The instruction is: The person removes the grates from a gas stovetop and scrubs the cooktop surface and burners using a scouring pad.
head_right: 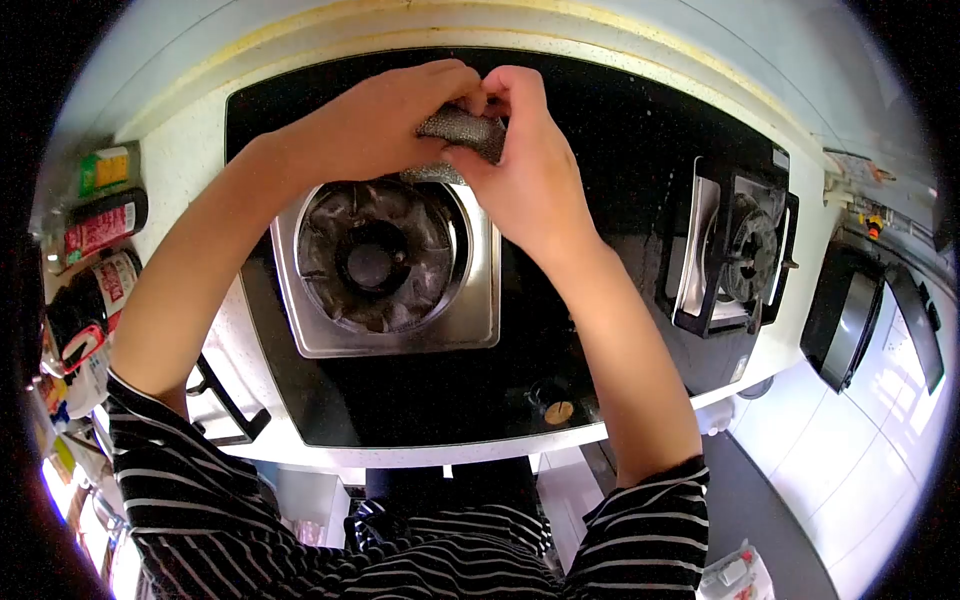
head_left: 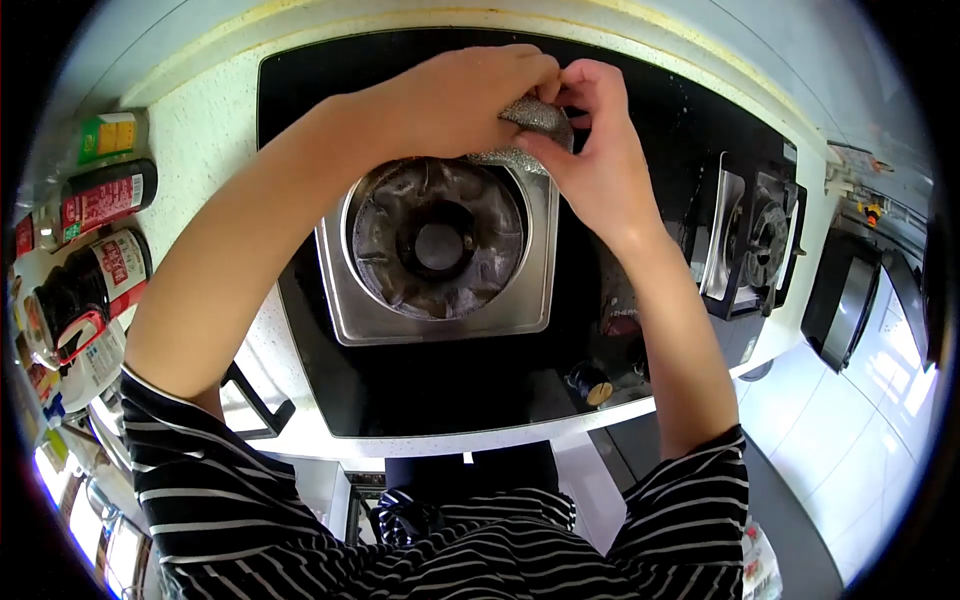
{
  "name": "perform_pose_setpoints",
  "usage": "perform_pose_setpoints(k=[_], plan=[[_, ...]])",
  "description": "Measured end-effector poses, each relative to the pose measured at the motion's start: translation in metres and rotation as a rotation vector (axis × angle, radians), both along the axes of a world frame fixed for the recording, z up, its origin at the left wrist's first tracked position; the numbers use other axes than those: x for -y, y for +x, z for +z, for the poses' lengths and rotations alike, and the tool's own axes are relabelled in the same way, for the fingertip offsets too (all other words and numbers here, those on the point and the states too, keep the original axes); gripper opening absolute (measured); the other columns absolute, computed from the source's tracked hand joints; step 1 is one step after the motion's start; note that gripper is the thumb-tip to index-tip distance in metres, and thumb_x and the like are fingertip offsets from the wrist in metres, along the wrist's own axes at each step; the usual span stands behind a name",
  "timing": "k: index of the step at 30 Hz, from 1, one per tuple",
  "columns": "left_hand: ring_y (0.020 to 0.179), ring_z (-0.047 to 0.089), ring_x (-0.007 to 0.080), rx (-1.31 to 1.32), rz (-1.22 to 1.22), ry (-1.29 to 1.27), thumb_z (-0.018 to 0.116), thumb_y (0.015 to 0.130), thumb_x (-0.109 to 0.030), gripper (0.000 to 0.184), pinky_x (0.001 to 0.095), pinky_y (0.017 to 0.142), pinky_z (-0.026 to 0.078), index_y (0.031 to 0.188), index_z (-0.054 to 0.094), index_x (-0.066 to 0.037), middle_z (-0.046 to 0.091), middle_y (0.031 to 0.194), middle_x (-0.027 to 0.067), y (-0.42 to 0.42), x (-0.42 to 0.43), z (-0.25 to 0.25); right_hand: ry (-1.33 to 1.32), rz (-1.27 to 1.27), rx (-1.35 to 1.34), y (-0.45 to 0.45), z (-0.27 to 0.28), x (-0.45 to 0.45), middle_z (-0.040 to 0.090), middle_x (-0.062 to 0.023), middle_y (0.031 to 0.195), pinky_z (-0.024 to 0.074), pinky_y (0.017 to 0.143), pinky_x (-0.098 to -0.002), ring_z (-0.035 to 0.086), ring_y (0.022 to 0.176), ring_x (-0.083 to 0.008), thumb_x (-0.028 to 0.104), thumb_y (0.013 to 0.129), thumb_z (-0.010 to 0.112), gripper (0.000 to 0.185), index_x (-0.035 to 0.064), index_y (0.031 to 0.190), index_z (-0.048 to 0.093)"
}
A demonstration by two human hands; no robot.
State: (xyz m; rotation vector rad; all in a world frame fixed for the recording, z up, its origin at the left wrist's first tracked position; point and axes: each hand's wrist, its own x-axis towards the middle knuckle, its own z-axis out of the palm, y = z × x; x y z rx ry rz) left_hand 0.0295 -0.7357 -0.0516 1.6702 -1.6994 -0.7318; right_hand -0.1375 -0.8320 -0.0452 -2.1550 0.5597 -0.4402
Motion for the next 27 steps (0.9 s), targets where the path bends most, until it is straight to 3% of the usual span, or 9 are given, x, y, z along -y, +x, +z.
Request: perform_pose_setpoints(k=[2,4,8,10,12,15,19,22,27], plan=[[0.104,0.062,0.0310,0.023,-0.022,-0.024,0.072,0.084,-0.008,0.024,0.0384,0.092,0.049,0.106,0.062,-0.002,0.062,0.108,0.0113,0.005,-0.002,-0.004,0.003,0.025,-0.118,0.001,-0.001,0.004,0.063,-0.0160,0.108,0.0525,0.087,-0.0409,0.064,0.101,-0.0367,-0.004,0.077,0.074,0.049,0.0056,0.118,0.050],[0.106,0.062,0.0304,-0.142,-0.042,0.118,0.068,0.089,-0.014,0.018,0.0366,0.092,0.049,0.099,0.064,-0.001,0.062,0.109,0.0109,0.010,-0.004,0.009,-0.148,0.093,-0.007,-0.005,-0.011,0.004,0.062,-0.0152,0.106,0.0515,0.085,-0.0436,0.061,0.102,-0.0394,-0.011,0.073,0.067,0.047,0.0061,0.114,0.054],[0.108,0.062,0.0290,-0.218,-0.166,0.230,0.061,0.095,-0.022,0.024,0.0402,0.099,0.045,0.093,0.068,0.000,0.064,0.113,0.0089,-0.005,-0.005,0.017,-0.309,0.159,-0.056,-0.034,-0.007,0.000,0.060,-0.0150,0.105,0.0499,0.085,-0.0441,0.057,0.098,-0.0391,-0.014,0.069,0.059,0.047,0.0054,0.111,0.060],[0.115,0.060,0.0278,0.104,-0.254,0.210,0.059,0.096,-0.022,0.021,0.0532,0.119,0.026,0.096,0.073,-0.008,0.065,0.120,0.0055,-0.026,-0.013,0.026,-0.306,0.160,-0.098,-0.059,-0.003,-0.012,0.060,-0.0144,0.107,0.0501,0.085,-0.0437,0.057,0.097,-0.0386,-0.015,0.070,0.058,0.048,0.0055,0.113,0.061],[0.121,0.058,0.0275,0.297,-0.192,0.025,0.058,0.096,-0.024,0.020,0.0558,0.121,0.023,0.095,0.073,-0.009,0.066,0.121,0.0034,-0.044,-0.027,0.032,-0.276,0.174,-0.105,-0.074,-0.001,-0.025,0.059,-0.0122,0.109,0.0505,0.085,-0.0435,0.057,0.097,-0.0372,-0.015,0.069,0.058,0.051,0.0071,0.115,0.063],[0.125,0.057,0.0270,0.334,-0.039,0.023,0.061,0.094,-0.020,0.017,0.0577,0.118,0.025,0.101,0.074,-0.011,0.067,0.122,0.0023,-0.058,-0.042,0.038,-0.289,0.133,-0.166,-0.071,0.008,-0.034,0.057,-0.0157,0.117,0.0489,0.089,-0.0454,0.056,0.104,-0.0381,-0.009,0.070,0.063,0.046,0.0014,0.115,0.061],[0.120,0.060,0.0277,0.180,0.422,-0.071,0.065,0.090,-0.008,0.019,0.0536,0.113,0.031,0.106,0.073,-0.010,0.069,0.119,0.0060,-0.069,-0.052,0.054,-0.371,0.075,-0.111,-0.049,-0.006,-0.037,0.054,-0.0192,0.120,0.0478,0.091,-0.0461,0.055,0.107,-0.0394,-0.004,0.071,0.066,0.042,-0.0021,0.113,0.058],[0.115,0.062,0.0288,-0.087,0.542,-0.098,0.061,0.090,-0.002,0.021,0.0504,0.111,0.033,0.107,0.072,-0.007,0.069,0.115,0.0098,-0.082,-0.067,0.072,-0.418,0.078,-0.019,-0.040,-0.022,-0.031,0.057,-0.0164,0.117,0.0487,0.089,-0.0456,0.056,0.104,-0.0382,-0.004,0.069,0.067,0.041,0.0023,0.109,0.062],[0.110,0.064,0.0300,-0.239,0.516,-0.076,0.058,0.083,0.008,0.029,0.0489,0.109,0.036,0.106,0.072,-0.002,0.070,0.107,0.0120,-0.143,-0.107,0.073,-0.328,0.112,-0.020,-0.076,-0.017,-0.040,0.061,-0.0131,0.113,0.0517,0.086,-0.0424,0.060,0.101,-0.0358,-0.011,0.072,0.060,0.040,0.0063,0.107,0.069]])
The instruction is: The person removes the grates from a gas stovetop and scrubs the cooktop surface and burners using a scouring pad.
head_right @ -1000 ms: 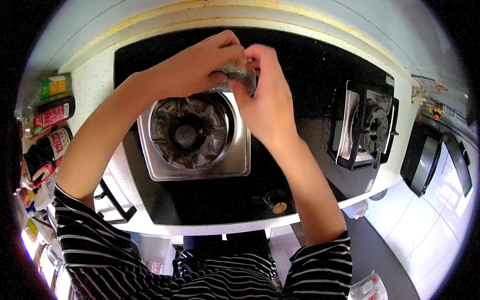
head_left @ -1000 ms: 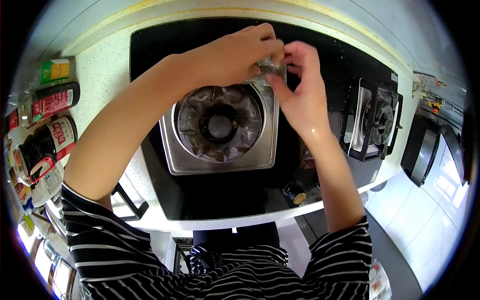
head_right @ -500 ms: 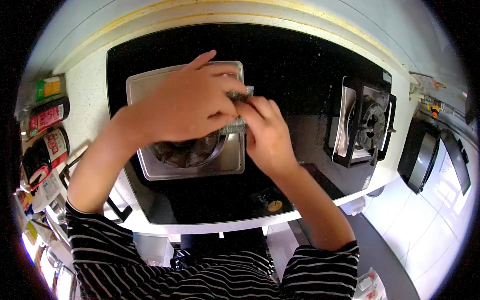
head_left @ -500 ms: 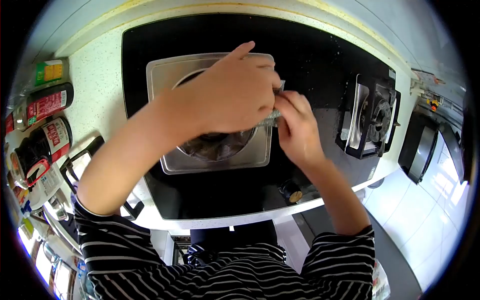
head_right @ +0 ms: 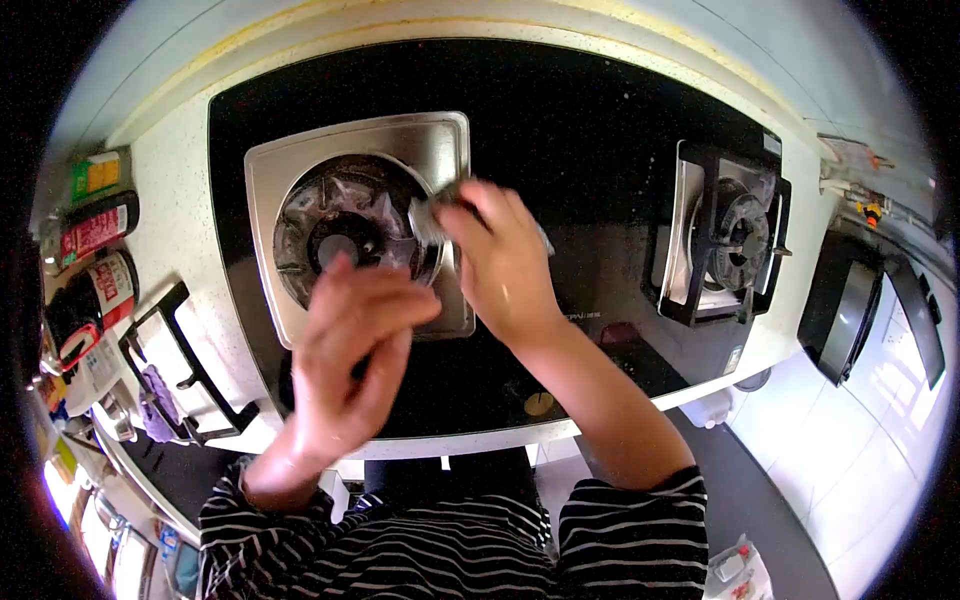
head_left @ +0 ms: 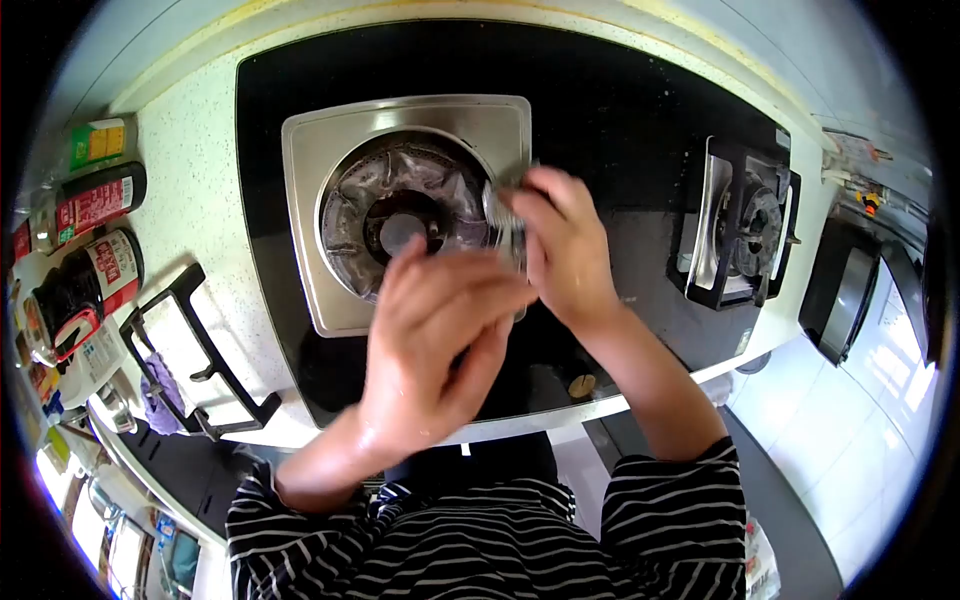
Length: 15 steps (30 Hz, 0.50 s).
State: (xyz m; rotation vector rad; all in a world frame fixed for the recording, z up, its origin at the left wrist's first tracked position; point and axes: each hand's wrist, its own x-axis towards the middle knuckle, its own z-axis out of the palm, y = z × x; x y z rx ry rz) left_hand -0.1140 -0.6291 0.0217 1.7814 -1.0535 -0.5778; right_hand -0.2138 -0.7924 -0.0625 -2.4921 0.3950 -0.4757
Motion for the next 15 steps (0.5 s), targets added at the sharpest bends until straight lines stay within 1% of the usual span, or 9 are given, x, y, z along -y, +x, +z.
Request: perform_pose_setpoints(k=[1,3,5,6,9,10,13,14,15], plan=[[0.110,0.064,0.0303,-0.053,0.003,-0.001,0.058,0.083,0.008,0.029,0.0491,0.109,0.036,0.106,0.072,-0.002,0.070,0.106,0.0121,-0.012,-0.006,-0.005,0.014,0.015,-0.013,-0.012,0.001,-0.003,0.062,-0.0137,0.113,0.0521,0.087,-0.0414,0.061,0.101,-0.0358,-0.013,0.073,0.058,0.042,0.0060,0.108,0.070],[0.106,0.065,0.0319,-0.112,0.071,-0.017,0.060,0.083,0.007,0.025,0.0488,0.107,0.038,0.104,0.071,-0.001,0.069,0.105,0.0123,-0.030,-0.008,-0.014,0.043,0.048,-0.043,-0.021,0.005,-0.007,0.063,-0.0135,0.111,0.0536,0.083,-0.0403,0.062,0.098,-0.0351,-0.017,0.070,0.059,0.043,0.0066,0.104,0.072],[0.103,0.065,0.0330,-0.116,0.092,-0.030,0.060,0.082,0.008,0.026,0.0461,0.102,0.044,0.104,0.070,0.000,0.069,0.104,0.0133,-0.035,-0.005,-0.018,0.032,0.083,-0.038,-0.011,0.004,0.006,0.063,-0.0136,0.110,0.0539,0.082,-0.0401,0.062,0.098,-0.0350,-0.018,0.071,0.058,0.043,0.0061,0.104,0.071],[0.102,0.065,0.0334,-0.108,0.105,-0.060,0.060,0.082,0.008,0.026,0.0449,0.099,0.046,0.104,0.070,0.000,0.069,0.104,0.0137,-0.038,-0.003,-0.019,0.031,0.059,0.042,0.005,0.002,0.015,0.063,-0.0130,0.110,0.0533,0.082,-0.0399,0.062,0.098,-0.0346,-0.017,0.071,0.059,0.041,0.0052,0.102,0.071],[0.100,0.065,0.0347,-0.057,0.107,-0.137,0.061,0.081,0.007,0.027,0.0408,0.089,0.052,0.104,0.070,0.000,0.069,0.103,0.0152,-0.048,0.000,-0.018,0.027,0.049,0.033,0.026,-0.001,0.026,0.063,-0.0126,0.110,0.0519,0.085,-0.0396,0.061,0.099,-0.0345,-0.015,0.072,0.059,0.039,0.0048,0.103,0.071],[0.100,0.065,0.0347,-0.078,0.094,-0.130,0.061,0.080,0.007,0.027,0.0415,0.090,0.052,0.104,0.071,0.000,0.069,0.104,0.0149,-0.054,-0.003,-0.019,0.014,0.046,0.029,0.021,0.000,0.022,0.063,-0.0129,0.110,0.0519,0.085,-0.0401,0.061,0.099,-0.0346,-0.015,0.072,0.058,0.040,0.0054,0.104,0.071],[0.101,0.065,0.0344,-0.136,0.060,-0.060,0.064,0.078,0.006,0.029,0.0429,0.091,0.052,0.105,0.072,-0.002,0.069,0.104,0.0131,-0.081,-0.015,-0.028,0.014,0.062,-0.064,-0.014,0.009,-0.005,0.060,-0.0145,0.114,0.0517,0.087,-0.0410,0.060,0.101,-0.0348,-0.011,0.072,0.062,0.044,0.0062,0.111,0.071],[0.101,0.065,0.0346,-0.149,0.060,-0.036,0.065,0.078,0.006,0.029,0.0428,0.091,0.052,0.105,0.072,-0.002,0.068,0.103,0.0131,-0.087,-0.020,-0.032,0.014,0.087,-0.098,-0.025,0.011,-0.012,0.058,-0.0172,0.116,0.0514,0.088,-0.0425,0.059,0.102,-0.0364,-0.007,0.073,0.063,0.047,0.0061,0.117,0.069],[0.101,0.065,0.0348,-0.161,0.062,-0.014,0.065,0.078,0.006,0.028,0.0426,0.091,0.052,0.104,0.072,-0.002,0.068,0.103,0.0131,-0.090,-0.024,-0.036,-0.061,0.131,-0.112,-0.029,0.012,-0.016,0.053,-0.0167,0.119,0.0513,0.085,-0.0447,0.058,0.101,-0.0340,0.001,0.072,0.069,0.049,0.0061,0.120,0.064]])
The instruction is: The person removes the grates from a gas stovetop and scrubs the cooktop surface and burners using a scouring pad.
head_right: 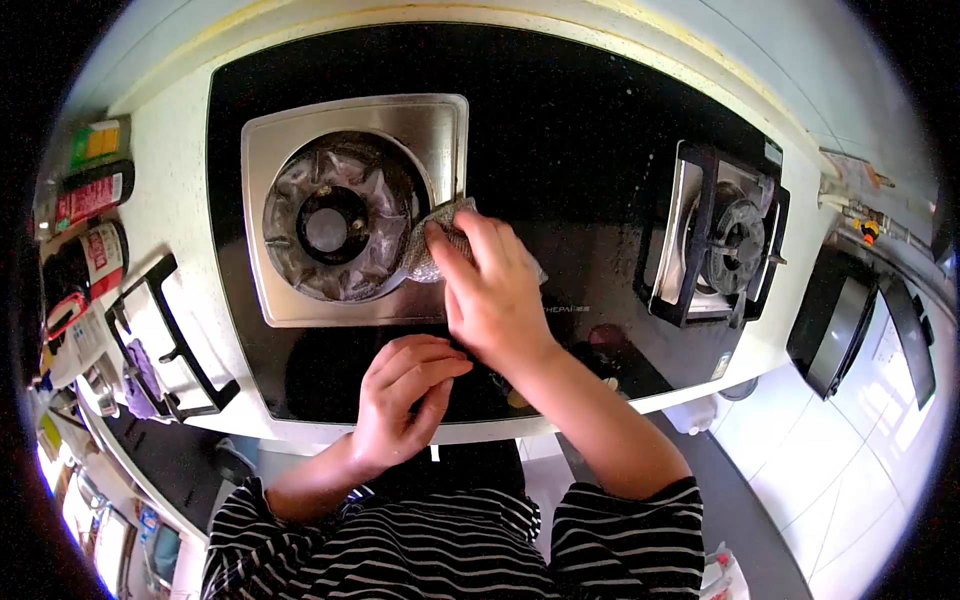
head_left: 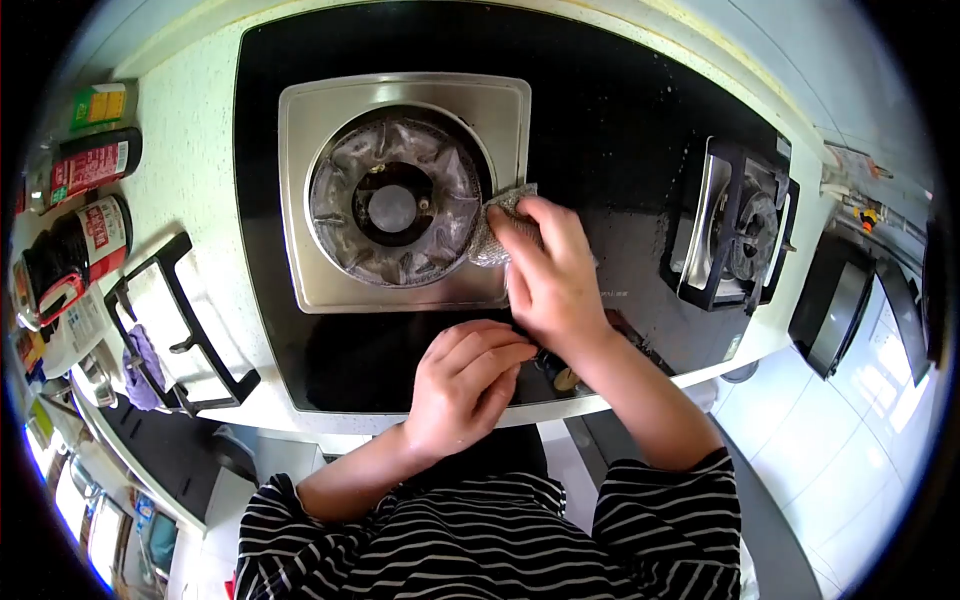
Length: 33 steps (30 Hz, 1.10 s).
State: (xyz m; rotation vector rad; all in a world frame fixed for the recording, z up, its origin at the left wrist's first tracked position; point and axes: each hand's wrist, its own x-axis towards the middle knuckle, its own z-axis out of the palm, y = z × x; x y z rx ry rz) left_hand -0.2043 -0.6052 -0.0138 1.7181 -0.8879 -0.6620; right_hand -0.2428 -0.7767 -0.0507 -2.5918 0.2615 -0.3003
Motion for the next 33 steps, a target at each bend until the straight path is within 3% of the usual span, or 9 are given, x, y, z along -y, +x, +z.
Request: perform_pose_setpoints(k=[3,9,12,16,19,23,27,28,33], plan=[[0.100,0.064,0.0350,0.042,0.040,0.039,0.064,0.077,0.007,0.026,0.0425,0.089,0.052,0.100,0.071,-0.001,0.068,0.102,0.0141,-0.002,-0.013,-0.009,-0.087,0.031,-0.156,-0.009,0.010,-0.019,0.048,-0.0202,0.126,0.0452,0.093,-0.0464,0.052,0.113,-0.0351,0.015,0.081,0.070,0.047,0.0052,0.126,0.059],[0.096,0.064,0.0322,0.162,0.155,0.029,0.067,0.073,0.004,0.027,0.0399,0.084,0.051,0.100,0.070,-0.003,0.067,0.100,0.0106,0.007,-0.033,-0.016,0.003,0.066,-0.150,-0.004,0.009,-0.030,0.054,-0.0135,0.122,0.0461,0.090,-0.0457,0.055,0.109,-0.0353,0.006,0.070,0.076,0.043,0.0073,0.110,0.063],[0.096,0.064,0.0327,0.160,0.164,0.031,0.067,0.074,0.004,0.026,0.0405,0.085,0.051,0.100,0.070,-0.002,0.067,0.100,0.0110,0.012,-0.039,-0.017,-0.001,0.056,-0.069,-0.001,0.009,-0.013,0.058,-0.0121,0.113,0.0483,0.083,-0.0435,0.058,0.099,-0.0330,0.006,0.074,0.072,0.034,0.0050,0.106,0.063],[0.097,0.062,0.0352,0.107,0.197,0.018,0.061,0.077,0.009,0.025,0.0415,0.086,0.051,0.099,0.069,0.001,0.066,0.100,0.0140,0.012,-0.049,-0.017,0.018,0.045,-0.109,-0.004,0.011,-0.045,0.056,-0.0135,0.112,0.0488,0.084,-0.0444,0.058,0.098,-0.0345,0.003,0.073,0.070,0.036,0.0045,0.108,0.063],[0.096,0.064,0.0322,0.118,0.247,0.007,0.067,0.074,0.005,0.029,0.0399,0.086,0.051,0.102,0.070,-0.002,0.067,0.101,0.0114,0.012,-0.058,-0.019,0.004,-0.051,-0.192,-0.004,0.006,-0.088,0.050,-0.0194,0.125,0.0459,0.091,-0.0487,0.052,0.110,-0.0408,0.009,0.076,0.071,0.047,0.0038,0.121,0.059],[0.108,0.060,0.0350,0.304,0.255,0.088,0.065,0.078,0.005,0.037,0.0445,0.095,0.047,0.114,0.068,-0.002,0.065,0.117,0.0151,0.016,-0.064,-0.016,-0.091,-0.041,-0.239,-0.013,0.007,-0.112,0.049,-0.0194,0.136,0.0407,0.103,-0.0493,0.049,0.123,-0.0425,0.014,0.084,0.065,0.052,0.0027,0.134,0.055],[0.136,0.049,0.0291,0.344,0.043,0.399,0.060,0.091,-0.025,0.059,0.0552,0.116,0.025,0.147,0.048,-0.007,0.054,0.144,0.0119,0.022,-0.057,-0.016,0.228,-0.078,-0.093,-0.019,0.009,-0.095,0.057,-0.0207,0.132,0.0407,0.108,-0.0520,0.053,0.122,-0.0446,0.004,0.080,0.066,0.051,0.0003,0.130,0.057],[0.136,0.049,0.0289,0.386,0.035,0.422,0.061,0.091,-0.025,0.060,0.0549,0.117,0.026,0.146,0.048,-0.007,0.054,0.144,0.0119,0.022,-0.057,-0.018,0.310,-0.079,-0.076,-0.026,0.010,-0.091,0.056,-0.0193,0.135,0.0425,0.106,-0.0534,0.054,0.124,-0.0423,0.004,0.080,0.066,0.049,0.0004,0.129,0.058],[0.135,0.049,0.0276,0.551,0.018,0.474,0.064,0.083,-0.025,0.061,0.0541,0.118,0.027,0.140,0.053,-0.006,0.054,0.142,0.0108,0.022,-0.057,-0.028,0.019,0.015,-0.190,-0.025,0.015,-0.093,0.055,-0.0149,0.139,0.0367,0.105,-0.0530,0.051,0.128,-0.0355,0.008,0.080,0.064,0.049,0.0024,0.128,0.057]])
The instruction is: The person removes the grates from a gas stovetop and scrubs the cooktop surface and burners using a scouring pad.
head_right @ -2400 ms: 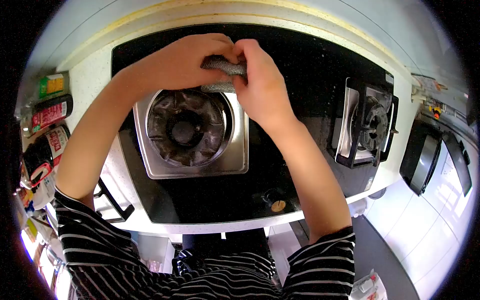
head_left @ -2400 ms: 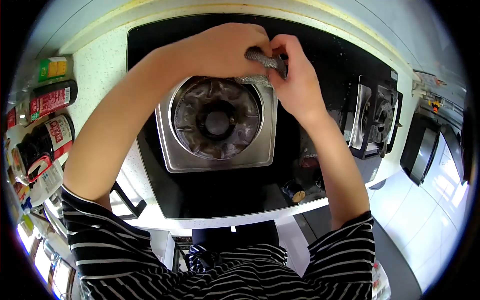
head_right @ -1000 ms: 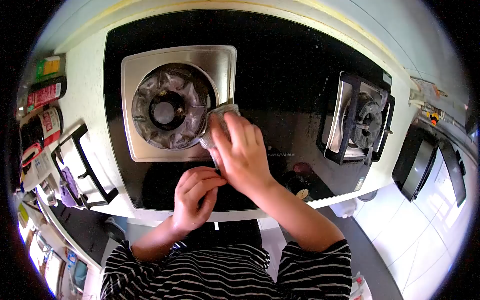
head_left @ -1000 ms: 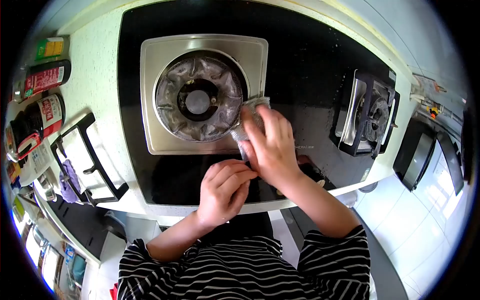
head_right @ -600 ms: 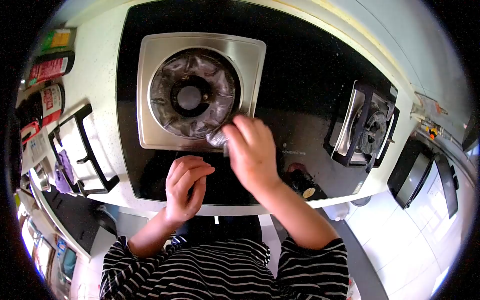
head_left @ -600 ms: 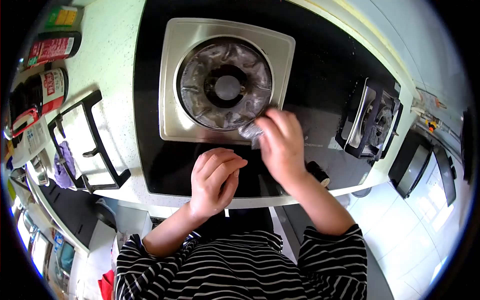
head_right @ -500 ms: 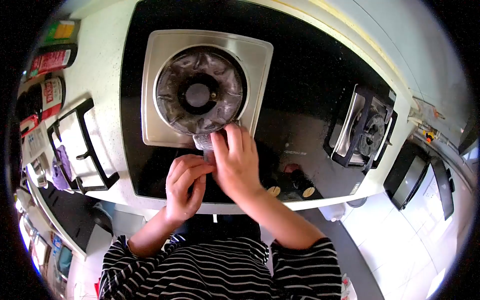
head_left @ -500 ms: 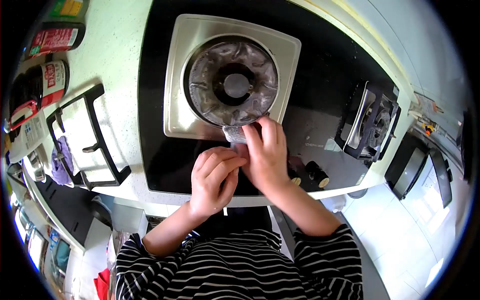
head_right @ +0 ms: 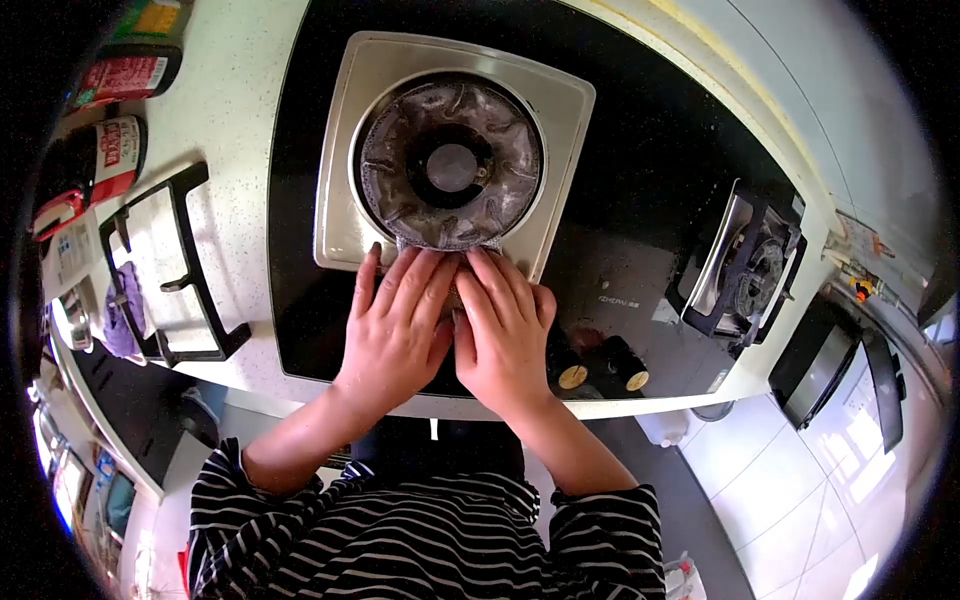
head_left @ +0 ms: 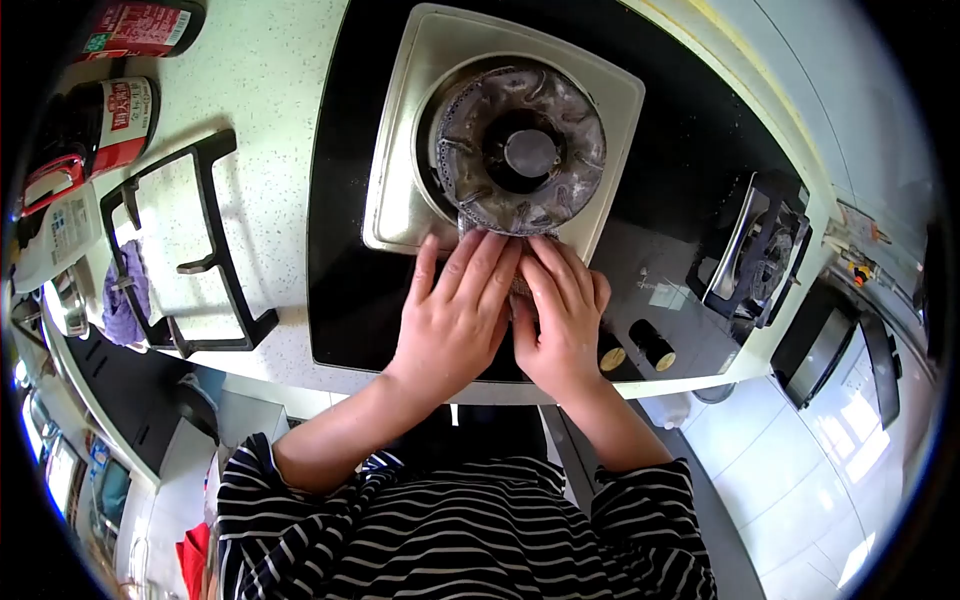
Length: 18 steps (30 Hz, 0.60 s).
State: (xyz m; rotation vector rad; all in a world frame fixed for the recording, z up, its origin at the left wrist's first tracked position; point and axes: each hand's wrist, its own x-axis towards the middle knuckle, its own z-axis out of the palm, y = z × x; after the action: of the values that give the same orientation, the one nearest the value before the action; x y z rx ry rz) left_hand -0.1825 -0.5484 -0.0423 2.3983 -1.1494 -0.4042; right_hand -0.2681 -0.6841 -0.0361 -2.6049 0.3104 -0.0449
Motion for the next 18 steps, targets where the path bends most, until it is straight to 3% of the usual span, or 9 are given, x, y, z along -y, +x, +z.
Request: perform_pose_setpoints(k=[3,7,8,12,15,16,18], plan=[[0.133,0.051,0.0279,0.102,-0.038,0.033,0.067,0.079,-0.023,0.057,0.0581,0.119,0.023,0.133,0.058,-0.007,0.058,0.137,0.0098,0.025,-0.013,-0.003,0.001,0.031,-0.007,0.017,-0.001,-0.016,0.057,-0.0140,0.135,0.0389,0.101,-0.0499,0.049,0.129,-0.0331,0.008,0.077,0.065,0.050,0.0026,0.126,0.056],[0.131,0.049,0.0223,0.288,0.001,0.113,0.064,0.080,-0.024,0.048,0.0554,0.112,0.026,0.126,0.063,-0.010,0.059,0.134,0.0036,0.057,-0.026,0.007,0.051,-0.020,0.069,0.047,-0.009,-0.050,0.057,-0.0150,0.133,0.0394,0.105,-0.0479,0.048,0.127,-0.0331,0.008,0.076,0.066,0.056,0.0003,0.130,0.055],[0.130,0.048,0.0221,0.314,0.002,0.080,0.064,0.079,-0.023,0.047,0.0512,0.107,0.028,0.124,0.064,-0.010,0.059,0.132,0.0041,0.057,-0.026,0.003,0.053,-0.051,0.054,0.047,-0.010,-0.055,0.057,-0.0147,0.133,0.0382,0.106,-0.0493,0.049,0.127,-0.0323,0.009,0.076,0.067,0.057,0.0005,0.131,0.055],[0.131,0.047,0.0280,0.107,0.026,0.043,0.063,0.075,-0.012,0.050,0.0510,0.108,0.027,0.125,0.064,-0.007,0.060,0.130,0.0085,0.044,-0.015,0.007,0.002,-0.082,0.062,0.032,-0.011,-0.049,0.058,-0.0129,0.133,0.0377,0.103,-0.0485,0.049,0.128,-0.0309,0.011,0.077,0.066,0.054,0.0028,0.130,0.056],[0.129,0.049,0.0295,0.049,0.024,-0.044,0.063,0.076,-0.012,0.052,0.0494,0.107,0.030,0.128,0.064,-0.007,0.060,0.133,0.0075,0.024,-0.013,0.001,-0.038,-0.098,0.046,0.011,-0.011,-0.039,0.056,-0.0117,0.140,0.0367,0.102,-0.0467,0.049,0.130,-0.0299,0.012,0.080,0.064,0.054,0.0028,0.132,0.056],[0.127,0.050,0.0297,0.045,0.006,-0.069,0.064,0.076,-0.011,0.054,0.0467,0.106,0.034,0.129,0.064,-0.008,0.060,0.135,0.0066,0.024,-0.015,-0.002,0.013,-0.082,0.025,0.005,-0.012,-0.038,0.053,-0.0172,0.143,0.0350,0.108,-0.0482,0.050,0.129,-0.0365,0.010,0.084,0.064,0.052,0.0004,0.134,0.055],[0.120,0.054,0.0267,0.030,-0.037,-0.150,0.063,0.076,-0.007,0.047,0.0414,0.100,0.044,0.124,0.068,-0.008,0.062,0.131,0.0043,0.036,-0.023,-0.008,0.117,-0.076,0.116,0.009,-0.018,-0.043,0.052,-0.0199,0.143,0.0370,0.107,-0.0502,0.049,0.129,-0.0396,0.006,0.083,0.064,0.053,-0.0008,0.135,0.054]])
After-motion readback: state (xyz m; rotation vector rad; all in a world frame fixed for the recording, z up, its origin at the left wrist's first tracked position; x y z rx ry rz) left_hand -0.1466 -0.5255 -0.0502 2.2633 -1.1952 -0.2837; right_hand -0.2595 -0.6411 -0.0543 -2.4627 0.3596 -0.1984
